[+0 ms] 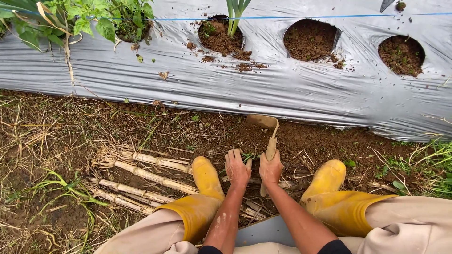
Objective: The person weeds a garden bed by pulling small plants from the soil with their hands and using a small hand hoe to loosen the earth. They gather the removed weeds and discard them to the side of the bed.
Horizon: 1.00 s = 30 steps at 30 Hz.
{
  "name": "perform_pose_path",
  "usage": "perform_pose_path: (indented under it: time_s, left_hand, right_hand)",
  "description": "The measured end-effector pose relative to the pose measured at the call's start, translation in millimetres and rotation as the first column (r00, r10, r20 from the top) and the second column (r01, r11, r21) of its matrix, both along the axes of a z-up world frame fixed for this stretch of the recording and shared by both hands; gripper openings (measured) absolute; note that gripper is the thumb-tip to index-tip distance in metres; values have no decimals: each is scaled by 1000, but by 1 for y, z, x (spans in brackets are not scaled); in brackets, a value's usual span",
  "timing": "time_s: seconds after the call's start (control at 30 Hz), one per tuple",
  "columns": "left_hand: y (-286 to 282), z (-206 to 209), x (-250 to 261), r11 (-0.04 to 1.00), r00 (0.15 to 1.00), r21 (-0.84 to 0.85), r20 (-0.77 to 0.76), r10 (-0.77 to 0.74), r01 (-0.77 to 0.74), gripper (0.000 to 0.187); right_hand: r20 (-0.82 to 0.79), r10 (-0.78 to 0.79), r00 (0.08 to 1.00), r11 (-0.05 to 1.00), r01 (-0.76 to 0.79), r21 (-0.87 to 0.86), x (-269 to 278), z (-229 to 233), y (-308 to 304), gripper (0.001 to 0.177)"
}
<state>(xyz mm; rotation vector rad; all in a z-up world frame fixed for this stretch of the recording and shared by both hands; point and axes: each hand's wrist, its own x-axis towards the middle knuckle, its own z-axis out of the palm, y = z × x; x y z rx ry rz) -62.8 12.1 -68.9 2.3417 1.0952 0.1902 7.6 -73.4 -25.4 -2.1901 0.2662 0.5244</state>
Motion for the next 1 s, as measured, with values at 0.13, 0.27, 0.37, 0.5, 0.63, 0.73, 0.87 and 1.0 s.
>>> perform_pose_path:
  time_s: [0.13,0.27,0.37,0.5,0.63,0.73,0.87,1.0]
  left_hand:
    - [-2,20,6,997,998,53,-40,57,-55,78]
    - [2,44,15,985,987,-111,-103,121,-132,99]
    - [6,37,19,959,977,-219,-154,146,-178,106]
    - [5,9,18,942,962,-260,-226,153,-211,96]
    - [-4,5,18,886,965,-390,-172,197,-251,88]
    - [-3,10,19,841,956,-460,-200,214,-284,91]
    - [-7,46,20,752,929,-559,-101,356,-349,94]
    - [14,72,19,735,854,-470,-85,513,-489,78]
  right_hand:
    - [-29,37,999,998,-39,-48,-19,-34,-21,39]
    - [-45,49,998,998,-51,-41,-32,-39,-23,39]
    - [-19,-28,999,1000,28,1,-26,-23,-14,35]
    - [-21,-92,996,995,93,31,-13,-13,-13,33]
    - [-114,26,993,999,-30,-39,-43,-28,-26,38]
    - [-154,75,985,994,-87,-72,-63,-40,-31,38]
    - [-178,170,969,985,-174,-7,-77,-40,-17,40]
    - [-145,308,940,950,-298,89,-76,-24,4,38]
